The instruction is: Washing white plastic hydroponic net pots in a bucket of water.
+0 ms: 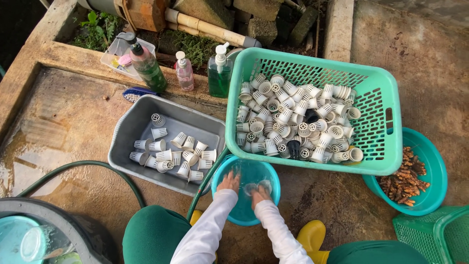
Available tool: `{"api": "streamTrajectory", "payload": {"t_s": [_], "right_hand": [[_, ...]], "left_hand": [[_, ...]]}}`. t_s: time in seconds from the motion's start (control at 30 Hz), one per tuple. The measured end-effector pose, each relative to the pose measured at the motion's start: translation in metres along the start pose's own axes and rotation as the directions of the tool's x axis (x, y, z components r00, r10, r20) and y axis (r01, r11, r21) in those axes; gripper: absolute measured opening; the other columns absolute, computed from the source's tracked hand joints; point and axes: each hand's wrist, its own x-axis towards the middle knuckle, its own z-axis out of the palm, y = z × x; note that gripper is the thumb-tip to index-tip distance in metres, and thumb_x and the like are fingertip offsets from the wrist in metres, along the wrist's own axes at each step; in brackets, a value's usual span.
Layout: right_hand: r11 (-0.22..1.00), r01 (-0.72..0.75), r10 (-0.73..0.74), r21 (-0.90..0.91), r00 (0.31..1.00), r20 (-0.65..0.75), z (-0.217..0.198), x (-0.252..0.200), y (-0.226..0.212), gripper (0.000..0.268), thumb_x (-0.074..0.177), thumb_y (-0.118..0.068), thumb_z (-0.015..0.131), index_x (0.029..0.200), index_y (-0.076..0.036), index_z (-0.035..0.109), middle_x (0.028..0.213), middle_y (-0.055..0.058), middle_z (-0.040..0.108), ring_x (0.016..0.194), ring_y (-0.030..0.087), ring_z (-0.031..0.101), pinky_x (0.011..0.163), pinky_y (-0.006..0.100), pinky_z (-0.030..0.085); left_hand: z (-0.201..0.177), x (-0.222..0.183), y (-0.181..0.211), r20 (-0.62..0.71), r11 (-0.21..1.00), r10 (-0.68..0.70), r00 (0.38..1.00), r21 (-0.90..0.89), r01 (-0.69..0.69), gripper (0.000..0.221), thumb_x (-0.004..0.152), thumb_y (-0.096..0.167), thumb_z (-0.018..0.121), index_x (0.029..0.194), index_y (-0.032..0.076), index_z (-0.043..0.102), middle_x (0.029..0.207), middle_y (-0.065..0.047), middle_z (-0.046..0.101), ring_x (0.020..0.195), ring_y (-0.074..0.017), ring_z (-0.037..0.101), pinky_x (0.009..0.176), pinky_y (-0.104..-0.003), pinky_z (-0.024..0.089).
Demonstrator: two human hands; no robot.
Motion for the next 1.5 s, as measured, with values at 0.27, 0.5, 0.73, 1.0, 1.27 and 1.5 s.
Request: {"api": "streamTrajectory", "payload": {"t_s": [0.27,0.5,0.73,1.0,1.27,1.5], "right_hand": [[0.858,-0.073,0.058,0.508,0.997,0.045,-0.040,-0.031,0.023,0.050,0.100,-0.037,0.061,0.143,-0.013,0.055,0.141,0.012,0.060,0.126,0.030,0.058,0.107,0.040,0.046],[0.532,0.008,0.129,0.847,0.988,-0.090,-0.060,-0.034,0.042,0.051,0.101,-0.049,0.052,0.127,-0.007,0.065,0.120,0.017,0.076,0.100,0.024,0.070,0.082,0.038,0.057],[0.956,0.028,-0.014,0.292,0.999,-0.051,0.013,0.005,0.028,0.031,0.100,-0.031,0.057,0.125,-0.015,0.065,0.139,0.015,0.059,0.123,0.032,0.058,0.106,0.042,0.048],[0.830,-0.005,0.032,0.558,0.999,-0.039,-0.035,-0.033,0.025,0.046,0.097,-0.045,0.064,0.127,-0.011,0.064,0.134,0.012,0.065,0.122,0.028,0.065,0.105,0.040,0.052],[0.123,-0.029,0.120,0.992,0.993,0.014,-0.056,-0.031,0.059,0.054,0.094,-0.055,0.056,0.127,-0.013,0.066,0.116,0.012,0.073,0.100,0.023,0.068,0.078,0.041,0.057],[0.715,-0.380,0.270,0.587,0.924,0.270,-0.122,-0.089,-0.042,0.042,0.104,-0.041,0.050,0.141,-0.025,0.057,0.141,0.007,0.059,0.101,0.043,0.069,0.084,0.051,0.063]], "left_hand": [[0.022,0.003,-0.002,0.182,0.918,-0.055,0.982,0.397,-0.022,0.041,0.107,0.015,0.046,0.146,0.013,0.055,0.159,-0.006,0.042,0.147,-0.0265,0.044,0.106,-0.037,0.052],[-0.032,-0.025,0.019,0.204,0.988,-0.019,0.979,0.151,-0.012,0.096,0.095,-0.012,0.045,0.165,0.039,0.004,0.171,-0.016,0.002,0.138,-0.0366,0.050,0.106,-0.037,0.051],[0.014,0.001,0.005,0.206,0.988,0.037,0.978,0.142,-0.067,0.076,0.098,-0.004,0.049,0.159,0.033,0.024,0.166,-0.014,0.021,0.139,-0.0327,0.050,0.113,-0.040,0.045],[0.117,0.048,-0.034,0.187,0.884,0.047,0.981,0.450,-0.128,0.038,0.103,0.012,0.060,0.141,0.018,0.063,0.155,-0.007,0.052,0.147,-0.0308,0.042,0.118,-0.046,0.041],[-0.045,0.008,0.013,0.161,0.971,0.046,0.986,-0.239,-0.006,0.032,0.104,0.030,0.053,0.119,0.013,0.075,0.115,-0.016,0.075,0.108,-0.0327,0.072,0.096,-0.042,0.056],[-0.048,-0.013,0.013,0.026,0.974,-0.072,0.997,-0.214,0.076,0.027,0.097,0.023,0.058,0.119,0.016,0.073,0.115,-0.018,0.073,0.109,-0.0349,0.070,0.098,-0.045,0.055]]}}
